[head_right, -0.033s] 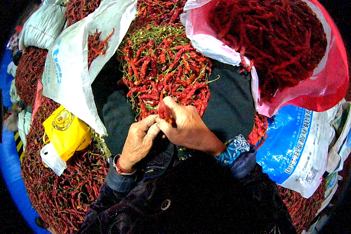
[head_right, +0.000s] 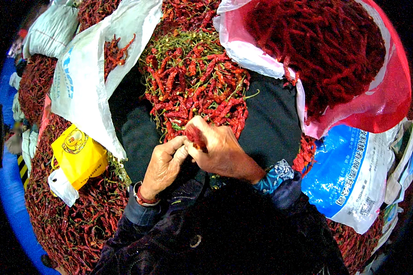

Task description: The person repeatedly picks dried red chili peppers from a large pile, removes the green stems by hand, and drops the de-stemmed peppers into a nearby bag. The work continues at a steady pace with hands visible throughout.

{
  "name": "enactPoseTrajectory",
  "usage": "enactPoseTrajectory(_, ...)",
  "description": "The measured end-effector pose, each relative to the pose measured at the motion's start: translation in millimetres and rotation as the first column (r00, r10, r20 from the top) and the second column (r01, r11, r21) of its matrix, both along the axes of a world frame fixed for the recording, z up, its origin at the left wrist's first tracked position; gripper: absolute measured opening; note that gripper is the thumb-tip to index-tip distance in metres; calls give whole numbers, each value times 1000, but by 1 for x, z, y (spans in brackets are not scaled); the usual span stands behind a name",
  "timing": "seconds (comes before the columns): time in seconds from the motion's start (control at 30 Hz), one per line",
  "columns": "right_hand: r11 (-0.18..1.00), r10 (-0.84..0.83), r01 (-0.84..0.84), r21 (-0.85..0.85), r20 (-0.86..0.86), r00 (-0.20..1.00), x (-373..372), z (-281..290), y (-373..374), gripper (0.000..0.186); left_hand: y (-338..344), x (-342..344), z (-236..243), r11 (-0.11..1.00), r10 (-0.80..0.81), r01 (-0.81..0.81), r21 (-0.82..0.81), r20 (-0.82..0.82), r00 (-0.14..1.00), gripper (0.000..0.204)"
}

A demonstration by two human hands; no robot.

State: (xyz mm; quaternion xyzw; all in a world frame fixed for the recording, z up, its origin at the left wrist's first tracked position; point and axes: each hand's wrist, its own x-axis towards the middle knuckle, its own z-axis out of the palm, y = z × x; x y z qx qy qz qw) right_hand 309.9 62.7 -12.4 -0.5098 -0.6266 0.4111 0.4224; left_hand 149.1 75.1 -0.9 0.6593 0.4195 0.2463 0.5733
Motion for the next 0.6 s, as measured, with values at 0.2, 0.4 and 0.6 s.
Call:
enactPoseTrajectory(0.2, 997, -4, 0, 72, 61, 998, 2, -13, 1, 15, 0, 5, -7, 921, 100, -26, -389, 171, 980, 18)
enactPoseTrajectory(0.4, 878, -109, -148, -456, -490, 865, 8, 0, 0, 13, 2, 3, -7, 980, -68, 52, 194, 73, 995, 8)
enactPoseTrajectory(0.6, 780, -113, -386, -493, -717, 688, 9, 4, 4, 12, 18, -13, 3, 838, -368, 368, 403, -80, 926, 6)
